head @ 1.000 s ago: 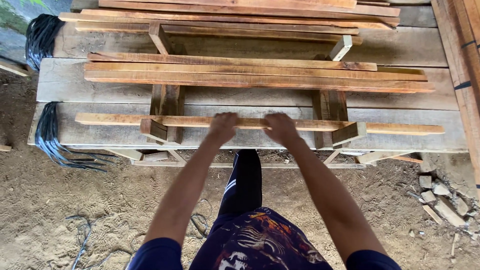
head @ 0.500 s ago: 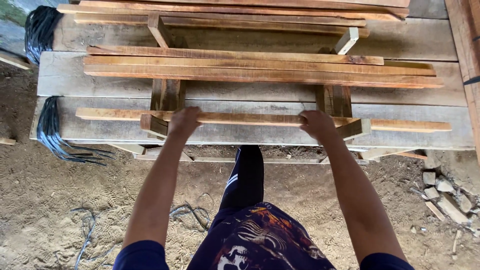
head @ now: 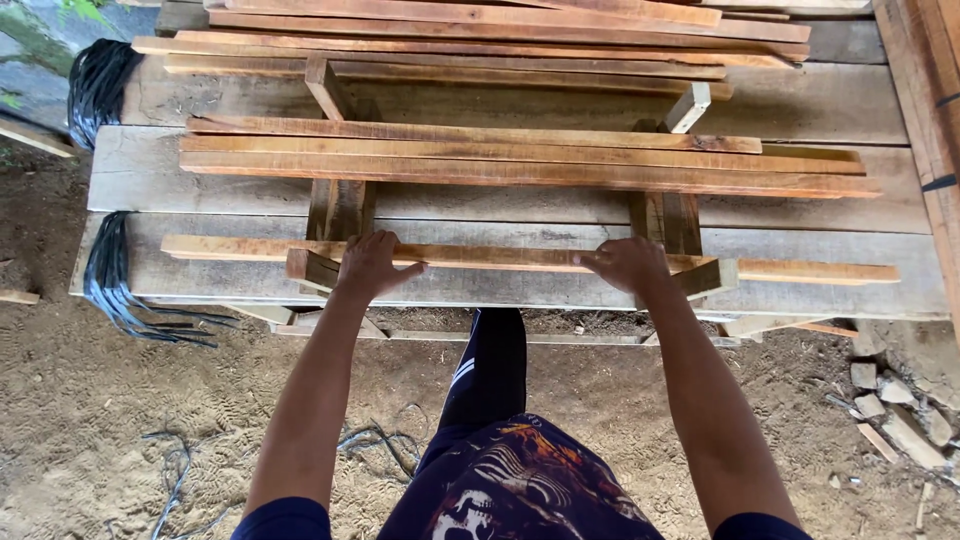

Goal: Bundling multiple wooden slats together and securing them with a black rubber strap.

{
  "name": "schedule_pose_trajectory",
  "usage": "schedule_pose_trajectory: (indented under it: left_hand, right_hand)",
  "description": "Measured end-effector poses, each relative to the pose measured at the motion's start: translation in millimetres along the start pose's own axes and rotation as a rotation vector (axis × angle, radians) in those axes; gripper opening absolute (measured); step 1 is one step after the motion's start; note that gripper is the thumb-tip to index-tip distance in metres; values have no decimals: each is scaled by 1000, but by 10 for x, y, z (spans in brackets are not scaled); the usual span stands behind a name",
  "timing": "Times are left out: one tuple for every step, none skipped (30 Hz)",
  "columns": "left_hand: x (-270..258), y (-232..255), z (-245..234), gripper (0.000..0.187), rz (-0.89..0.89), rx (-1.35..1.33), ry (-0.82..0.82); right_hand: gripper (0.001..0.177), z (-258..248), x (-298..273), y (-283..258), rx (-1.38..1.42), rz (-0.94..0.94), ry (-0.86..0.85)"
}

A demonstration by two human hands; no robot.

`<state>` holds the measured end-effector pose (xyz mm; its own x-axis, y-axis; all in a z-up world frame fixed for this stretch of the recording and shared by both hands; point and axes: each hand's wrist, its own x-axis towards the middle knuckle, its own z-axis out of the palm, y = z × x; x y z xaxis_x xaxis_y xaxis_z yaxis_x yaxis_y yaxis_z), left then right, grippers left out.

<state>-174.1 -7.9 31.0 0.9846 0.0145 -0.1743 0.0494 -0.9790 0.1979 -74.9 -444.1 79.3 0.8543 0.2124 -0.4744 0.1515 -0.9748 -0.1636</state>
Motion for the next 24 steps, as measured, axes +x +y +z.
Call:
schedule_pose_trajectory:
  left_hand:
    - [0, 33, -112, 74, -1, 0, -2]
    - [4, 66, -224, 79, -33, 6, -107]
    - [37, 114, -344, 84, -62, 13, -210]
    - [80, 102, -372, 84, -59, 12, -209]
    - [124, 82, -406, 83, -109, -19, -272]
    - [168, 60, -441, 85, -159, -50, -335]
    - [357, -103, -222, 85, -161, -51, -334]
    - [550, -269, -3, 84, -205, -99, -311]
    - [753, -420, 228, 83, -244, -148, -289]
    - [867, -451, 298, 83, -242, -149, -291]
    - [988, -468, 374, 75, -325, -342, -271]
    - [1110, -486, 449, 68, -406, -535, -249]
    - [1211, -459, 527, 68, -407, -537, -249]
    - [1312, -433, 605, 69, -498, -867, -149]
    - [1406, -397, 694, 73, -584, -1194, -43]
    - [1462, -327, 696, 73, -586, -1195, -46]
    - [1536, -257, 691, 75, -640, -1351, 47]
    - [1610, -186, 685, 79, -693, -1505, 143]
    - [1629, -144, 677, 79, -693, -1506, 138]
    - [1647, -102, 669, 68, -682, -1611, 175]
    - [1670, -64, 657, 58, -668, -1715, 215]
    - [1719, -17, 666, 58, -668, -1717, 213]
    - [1741, -19, 657, 59, -665, -1727, 219]
    - [1754, -20, 650, 61, -662, -1738, 225]
  right_hand:
    - [70, -1, 20, 23, 0, 0, -2]
    - [72, -3, 43, 48, -14, 7, -7]
    - [76, -27, 69, 87, -28, 17, -8]
    - [76, -2, 151, 131, -29, 20, -6]
    - [76, 16, 244, 167, -21, 7, -5]
    - [76, 34, 340, 201, -13, -6, -4]
    - [76, 45, 428, 222, -15, -8, -4]
    - [64, 56, 520, 242, 99, 3, 10]
    - [52, 73, 600, 279, 215, 19, 23]
    - [52, 120, 732, 312, 214, 21, 23]
    - [60, 159, 863, 359, 360, 56, 104]
    - [68, 198, 994, 405, 504, 91, 185]
    - [68, 100, 987, 321, 502, 90, 184]
    - [65, 3, 981, 236, 964, 184, 198]
    - [78, -81, 962, 162, 1426, 283, 204]
    - [78, -14, 1104, 209, 1424, 286, 203]
    - [82, 48, 1250, 256, 1602, 335, 203]
    - [89, 109, 1396, 305, 1780, 383, 203]
    - [89, 163, 1469, 315, 1779, 388, 206]
    - [78, 218, 1540, 326, 1899, 430, 208]
    - [69, 267, 1624, 333, 2018, 469, 209]
    - [69, 279, 1674, 383, 2017, 471, 212]
    - [70, 312, 1727, 382, 2034, 449, 242]
    - [71, 351, 1773, 382, 2051, 427, 273]
